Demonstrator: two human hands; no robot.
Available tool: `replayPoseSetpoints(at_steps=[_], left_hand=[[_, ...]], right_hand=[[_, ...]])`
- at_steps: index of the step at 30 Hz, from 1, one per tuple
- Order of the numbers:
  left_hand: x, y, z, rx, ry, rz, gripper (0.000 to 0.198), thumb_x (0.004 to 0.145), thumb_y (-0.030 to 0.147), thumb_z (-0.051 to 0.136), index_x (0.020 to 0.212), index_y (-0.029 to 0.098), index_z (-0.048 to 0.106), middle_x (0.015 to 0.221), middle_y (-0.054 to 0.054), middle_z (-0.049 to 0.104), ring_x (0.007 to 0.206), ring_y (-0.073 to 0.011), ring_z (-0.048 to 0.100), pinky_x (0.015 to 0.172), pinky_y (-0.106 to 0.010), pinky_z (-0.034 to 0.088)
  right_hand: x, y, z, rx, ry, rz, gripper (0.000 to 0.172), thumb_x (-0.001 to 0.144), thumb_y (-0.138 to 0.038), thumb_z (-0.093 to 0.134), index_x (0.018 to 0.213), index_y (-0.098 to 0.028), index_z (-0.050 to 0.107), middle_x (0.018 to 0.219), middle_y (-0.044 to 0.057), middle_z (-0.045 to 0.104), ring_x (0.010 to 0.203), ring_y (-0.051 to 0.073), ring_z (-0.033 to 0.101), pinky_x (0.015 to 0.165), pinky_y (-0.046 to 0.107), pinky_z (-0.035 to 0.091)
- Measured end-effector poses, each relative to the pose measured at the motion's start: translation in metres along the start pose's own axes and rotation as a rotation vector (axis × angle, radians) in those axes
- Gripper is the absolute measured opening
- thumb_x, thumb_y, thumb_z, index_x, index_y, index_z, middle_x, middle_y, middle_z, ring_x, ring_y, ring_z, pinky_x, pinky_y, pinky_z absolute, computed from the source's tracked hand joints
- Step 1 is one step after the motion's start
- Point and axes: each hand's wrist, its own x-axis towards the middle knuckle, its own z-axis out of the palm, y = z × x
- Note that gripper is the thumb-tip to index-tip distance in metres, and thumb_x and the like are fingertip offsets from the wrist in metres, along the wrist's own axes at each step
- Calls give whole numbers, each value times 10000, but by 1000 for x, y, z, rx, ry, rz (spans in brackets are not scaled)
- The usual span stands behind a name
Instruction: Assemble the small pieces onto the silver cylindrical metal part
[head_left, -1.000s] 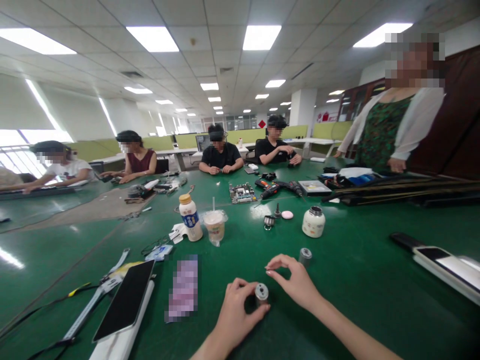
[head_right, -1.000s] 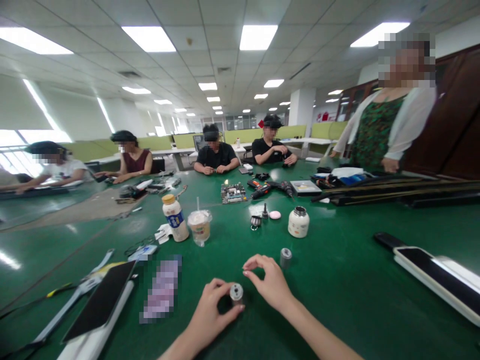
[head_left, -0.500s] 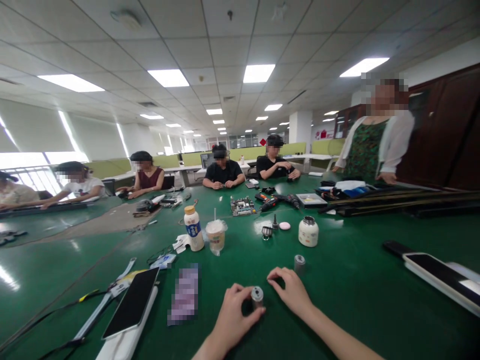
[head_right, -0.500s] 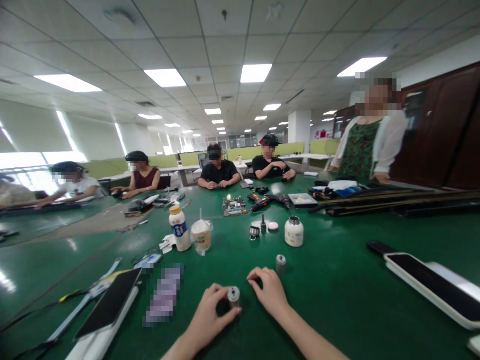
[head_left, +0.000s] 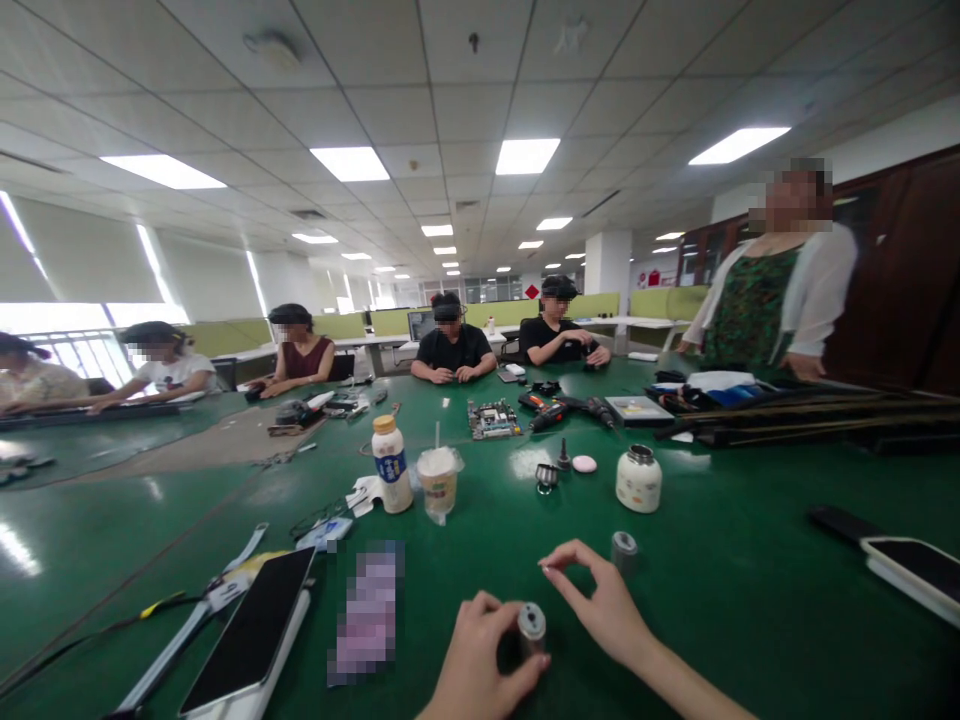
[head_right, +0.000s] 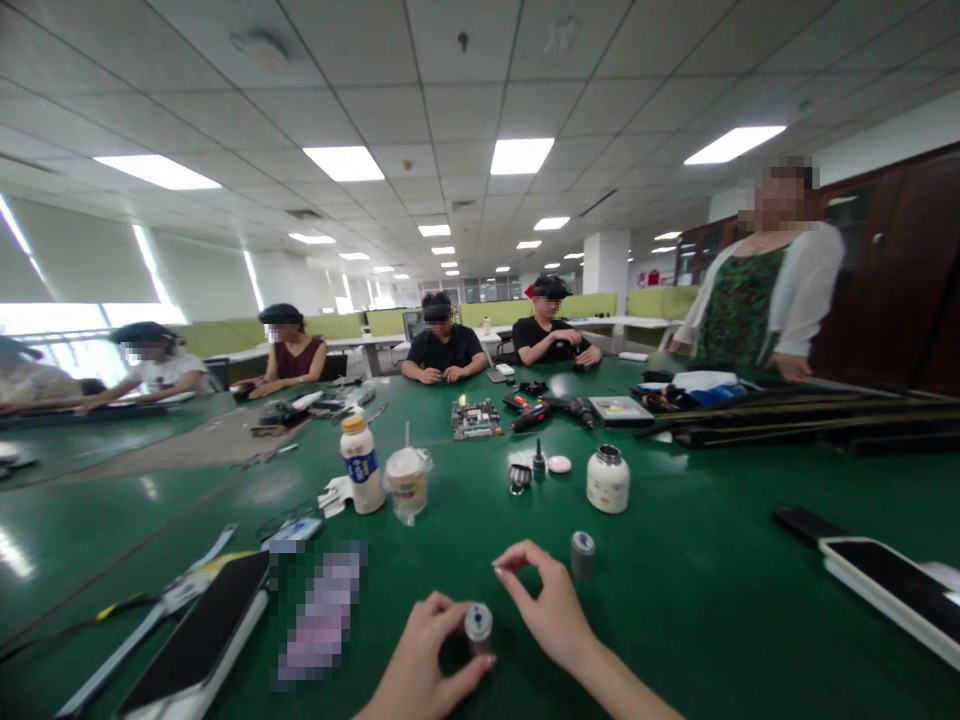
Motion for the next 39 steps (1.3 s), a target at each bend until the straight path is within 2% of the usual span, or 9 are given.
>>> replayPoseSetpoints(at_steps=[4, 7, 19, 22, 24, 29, 34, 36, 39], left_hand=[[0, -5, 3, -3, 0, 35, 338, 749, 324, 721, 1074, 233, 703, 981, -85, 621, 956, -267, 562, 870, -398, 444], [0, -7, 4, 5, 10, 50, 305, 755, 297, 711, 1054, 236, 705, 970, -78, 630, 946, -264, 564, 858, -396, 446], [2, -2, 0, -14, 13, 50, 321, 738, 275, 726, 1058, 245, 716, 941, -76, 646, 935, -262, 574, 852, -391, 458], [1, -1, 0, -15, -5, 39, 310, 748, 296, 719, 1052, 237, 717, 954, -84, 641, 942, -267, 571, 857, -402, 453], [1, -2, 0, -15, -9, 32, 305, 749, 309, 719, 1045, 236, 717, 959, -86, 637, 944, -269, 568, 859, -404, 451], [1, -7, 3, -9, -12, 37, 322, 754, 311, 709, 1065, 225, 710, 971, -93, 629, 948, -268, 565, 865, -405, 447], [1, -8, 3, -21, -2, 43, 316, 752, 335, 723, 1055, 247, 714, 970, -78, 636, 952, -260, 562, 866, -391, 447], [0, -7, 2, -20, 5, 39, 295, 752, 334, 724, 1031, 239, 719, 961, -77, 636, 948, -260, 563, 859, -387, 450], [0, -6, 2, -23, 11, 49, 301, 756, 321, 718, 1044, 233, 715, 964, -81, 634, 943, -258, 567, 856, -385, 454]], right_hand=[[-5, -31, 1, -24, -176, -6, 55, 863, -252, 639, 848, -208, 668, 874, 20, 699, 895, 206, 642, 863, 333, 465], [-10, -39, 4, -85, -227, -7, 37, 842, -202, 649, 828, -216, 680, 876, 14, 702, 906, 208, 630, 856, 337, 453], [-9, -36, 5, -110, -212, 8, 20, 817, -211, 662, 835, -216, 657, 863, 11, 697, 880, 206, 635, 832, 334, 454], [-10, -33, 4, -117, -165, -11, 151, 788, -204, 680, 930, -213, 628, 853, 13, 690, 874, 216, 637, 830, 346, 461], [-11, -33, 2, -101, -138, -31, 175, 814, -199, 644, 985, -211, 607, 871, 19, 690, 885, 215, 641, 847, 353, 463], [-14, -33, 2, -69, -215, -78, 251, 831, -153, 593, 1070, -229, 608, 1021, 32, 707, 993, 214, 639, 928, 366, 444], [-9, -33, -2, -147, -122, -34, 130, 871, -206, 565, 982, -213, 631, 727, 3, 671, 812, 215, 647, 807, 360, 471], [-7, -34, -4, -139, -111, -28, 140, 857, -220, 594, 992, -214, 631, 799, 13, 694, 854, 219, 649, 836, 364, 467], [-8, -37, -2, -120, -173, -27, 179, 810, -201, 651, 986, -230, 659, 952, 24, 715, 943, 223, 642, 881, 364, 460]])
